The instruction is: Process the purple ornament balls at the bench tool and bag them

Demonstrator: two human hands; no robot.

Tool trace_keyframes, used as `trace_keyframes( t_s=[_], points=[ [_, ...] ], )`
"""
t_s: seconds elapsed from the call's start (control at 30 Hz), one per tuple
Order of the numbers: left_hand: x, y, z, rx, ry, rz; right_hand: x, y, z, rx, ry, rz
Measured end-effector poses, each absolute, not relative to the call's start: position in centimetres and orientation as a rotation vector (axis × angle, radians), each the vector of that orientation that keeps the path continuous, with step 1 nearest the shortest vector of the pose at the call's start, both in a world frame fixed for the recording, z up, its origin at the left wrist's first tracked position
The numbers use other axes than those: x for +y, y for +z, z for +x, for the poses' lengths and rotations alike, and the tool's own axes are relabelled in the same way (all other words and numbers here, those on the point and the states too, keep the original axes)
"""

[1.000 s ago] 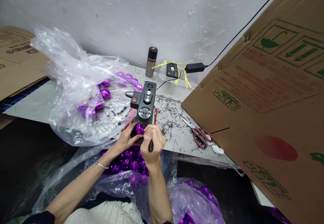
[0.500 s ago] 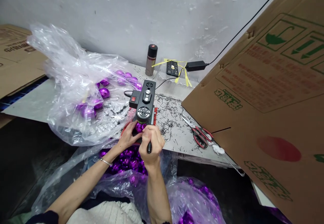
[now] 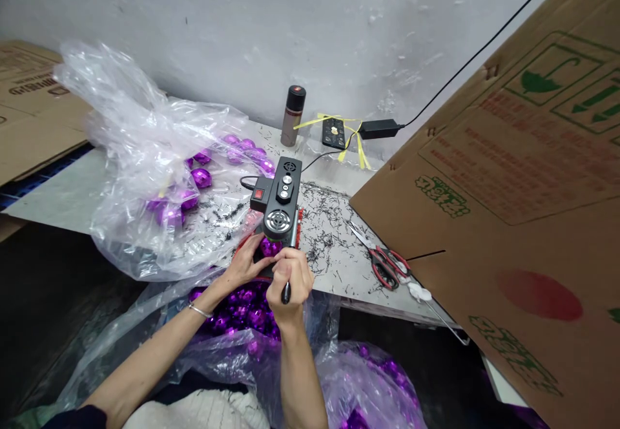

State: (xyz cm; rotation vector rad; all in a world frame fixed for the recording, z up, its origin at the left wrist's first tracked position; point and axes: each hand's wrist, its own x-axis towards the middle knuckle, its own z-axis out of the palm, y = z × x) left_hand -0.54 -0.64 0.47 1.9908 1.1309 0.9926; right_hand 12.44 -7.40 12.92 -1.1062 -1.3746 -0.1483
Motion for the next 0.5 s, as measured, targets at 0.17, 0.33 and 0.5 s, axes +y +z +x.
trace_keyframes(
  t_s=[0.17, 0.33, 0.5],
  points=[
    [-0.7, 0.2, -0.5, 1.12, 1.045, 2.018, -7.1, 10.2, 12.5, -1.369, -0.189, -1.067],
    [-0.8, 0.3, -0.5, 1.108, 1.04, 2.015, -6.5, 8.9, 12.5, -1.366, -0.213, -0.996],
    [-0.8, 0.4, -0.4, 1.123, 1.039, 2.017, -6.3, 8.6, 12.4, -1.345, -0.215, -0.937]
  ],
)
